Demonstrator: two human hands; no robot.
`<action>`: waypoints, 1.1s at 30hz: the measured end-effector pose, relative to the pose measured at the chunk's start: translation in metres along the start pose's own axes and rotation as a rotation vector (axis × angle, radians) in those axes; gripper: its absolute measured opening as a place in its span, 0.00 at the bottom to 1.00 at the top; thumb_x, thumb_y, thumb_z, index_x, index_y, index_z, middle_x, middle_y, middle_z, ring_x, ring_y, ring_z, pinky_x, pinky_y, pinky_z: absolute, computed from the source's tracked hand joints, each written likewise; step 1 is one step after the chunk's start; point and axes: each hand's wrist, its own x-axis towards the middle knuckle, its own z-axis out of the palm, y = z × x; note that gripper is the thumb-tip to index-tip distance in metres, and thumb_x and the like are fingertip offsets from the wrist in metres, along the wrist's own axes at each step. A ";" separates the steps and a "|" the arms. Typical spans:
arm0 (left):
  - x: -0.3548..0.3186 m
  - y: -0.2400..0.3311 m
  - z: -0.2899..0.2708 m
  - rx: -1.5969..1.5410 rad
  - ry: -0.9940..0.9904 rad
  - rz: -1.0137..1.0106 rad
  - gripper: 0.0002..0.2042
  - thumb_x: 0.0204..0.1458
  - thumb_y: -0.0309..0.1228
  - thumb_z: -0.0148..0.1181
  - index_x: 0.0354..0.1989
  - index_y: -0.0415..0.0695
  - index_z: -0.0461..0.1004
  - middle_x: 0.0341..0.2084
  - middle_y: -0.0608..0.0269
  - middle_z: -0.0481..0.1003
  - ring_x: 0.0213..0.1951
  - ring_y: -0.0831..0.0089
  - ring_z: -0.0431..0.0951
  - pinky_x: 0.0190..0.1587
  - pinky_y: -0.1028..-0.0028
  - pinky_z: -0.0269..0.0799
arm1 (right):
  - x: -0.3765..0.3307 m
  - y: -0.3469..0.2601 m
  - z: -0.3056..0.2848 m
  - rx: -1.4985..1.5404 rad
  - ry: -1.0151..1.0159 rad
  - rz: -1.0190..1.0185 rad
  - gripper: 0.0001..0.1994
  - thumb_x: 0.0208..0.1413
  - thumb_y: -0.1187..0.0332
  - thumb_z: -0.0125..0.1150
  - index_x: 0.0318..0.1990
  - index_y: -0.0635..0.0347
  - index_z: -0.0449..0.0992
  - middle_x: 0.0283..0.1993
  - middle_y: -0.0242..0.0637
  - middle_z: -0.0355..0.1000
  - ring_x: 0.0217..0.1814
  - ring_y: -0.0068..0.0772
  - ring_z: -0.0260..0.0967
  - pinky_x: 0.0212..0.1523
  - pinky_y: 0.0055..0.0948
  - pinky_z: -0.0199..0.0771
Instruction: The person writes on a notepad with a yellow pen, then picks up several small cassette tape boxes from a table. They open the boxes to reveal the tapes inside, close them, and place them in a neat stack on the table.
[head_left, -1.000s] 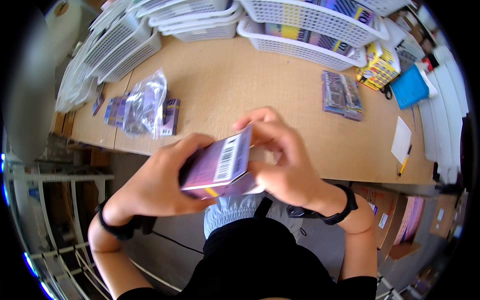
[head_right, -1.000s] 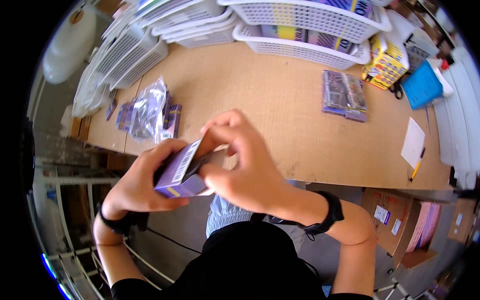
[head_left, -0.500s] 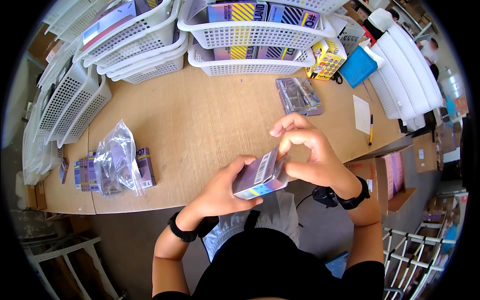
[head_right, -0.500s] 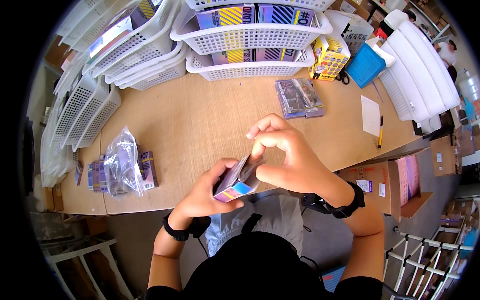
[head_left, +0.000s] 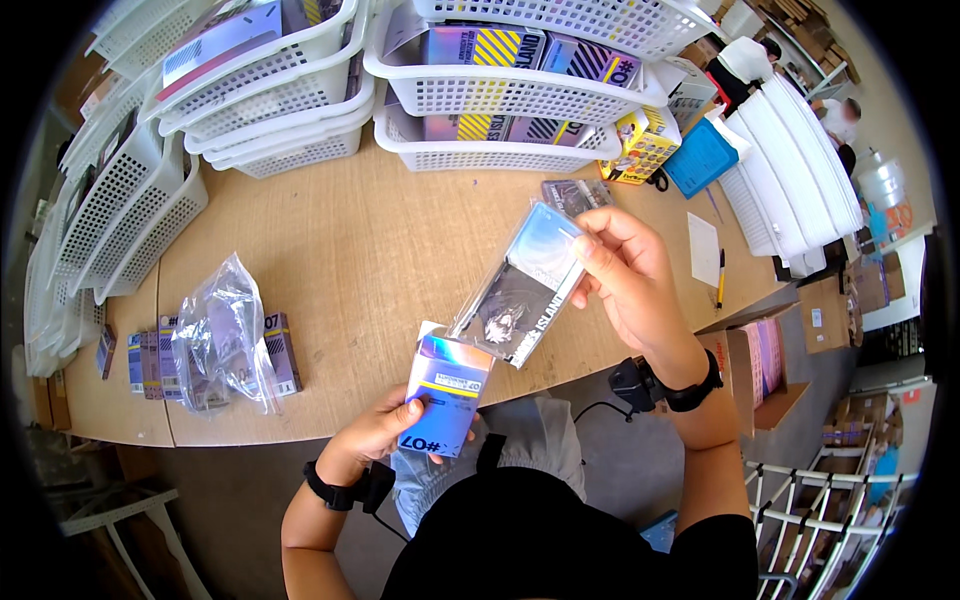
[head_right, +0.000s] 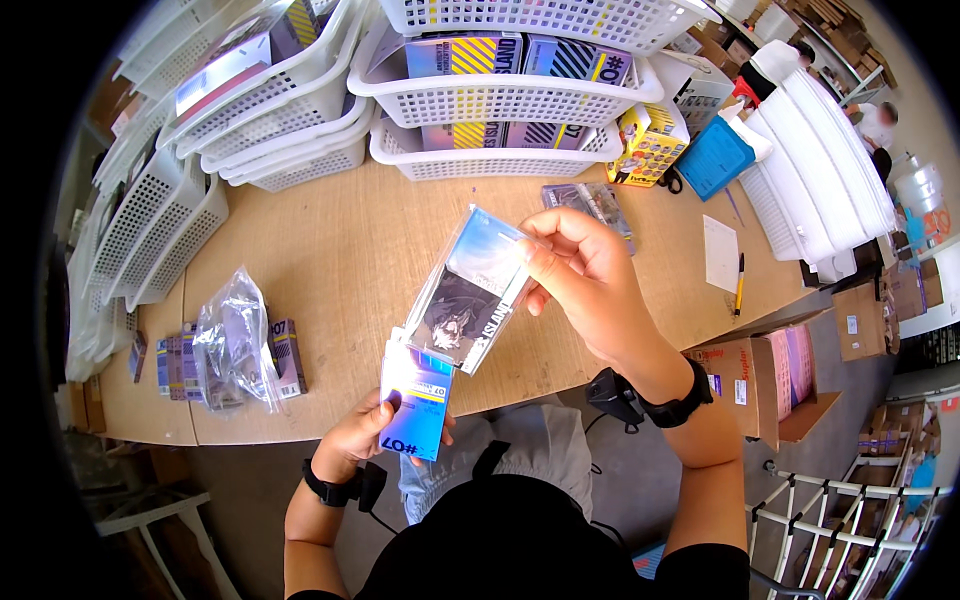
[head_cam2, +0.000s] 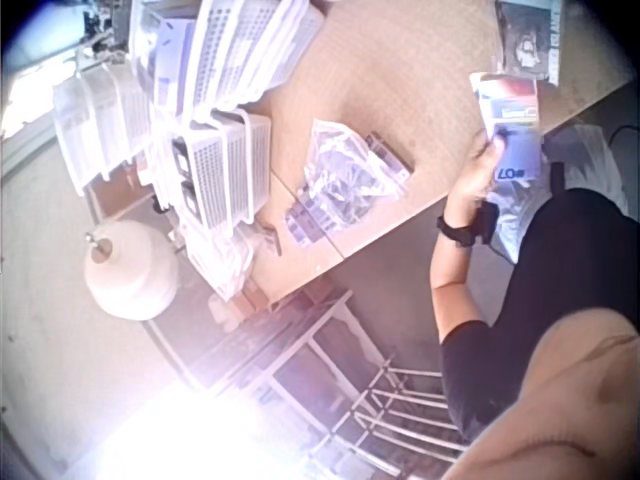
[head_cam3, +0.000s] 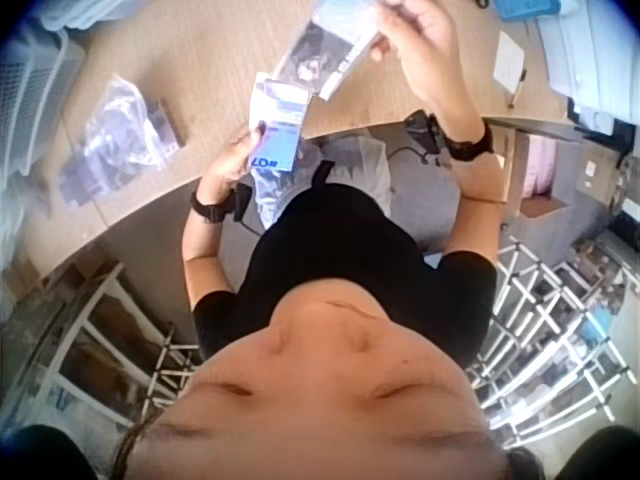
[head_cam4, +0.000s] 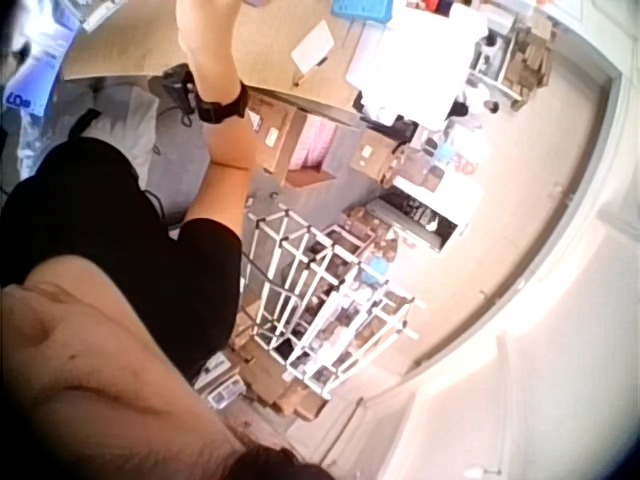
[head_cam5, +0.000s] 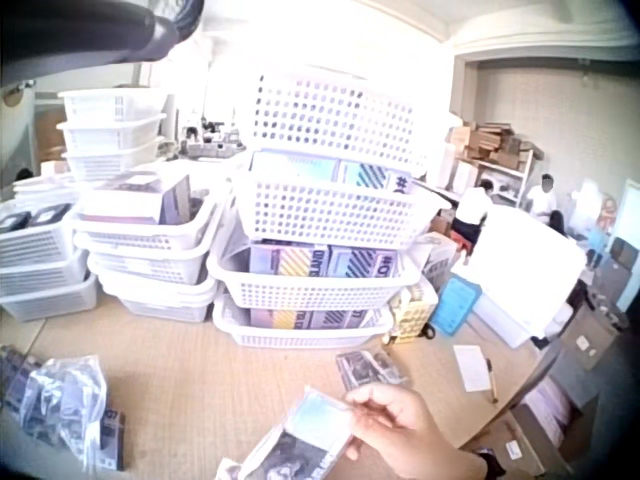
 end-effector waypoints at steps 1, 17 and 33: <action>-0.001 0.001 -0.002 -0.010 0.015 0.000 0.36 0.52 0.52 0.56 0.60 0.37 0.57 0.47 0.48 0.70 0.47 0.60 0.75 0.33 0.71 0.79 | 0.001 0.000 0.000 0.007 -0.002 0.020 0.06 0.60 0.70 0.53 0.38 0.65 0.69 0.33 0.33 0.71 0.30 0.17 0.69 0.26 0.18 0.69; 0.023 -0.011 0.007 -0.140 0.268 0.330 0.29 0.59 0.41 0.50 0.66 0.51 0.47 0.61 0.62 0.58 0.63 0.64 0.57 0.62 0.56 0.56 | -0.028 0.097 0.050 -0.275 -0.135 0.193 0.13 0.57 0.74 0.56 0.47 0.67 0.65 0.36 0.32 0.71 0.36 0.16 0.69 0.32 0.20 0.69; 0.036 -0.014 0.013 -0.127 0.406 0.381 0.25 0.61 0.38 0.46 0.64 0.44 0.50 0.57 0.53 0.63 0.59 0.61 0.63 0.61 0.57 0.60 | -0.027 0.085 0.027 -0.516 -0.230 0.020 0.21 0.51 0.72 0.62 0.52 0.68 0.67 0.36 0.38 0.73 0.20 0.14 0.63 0.20 0.17 0.63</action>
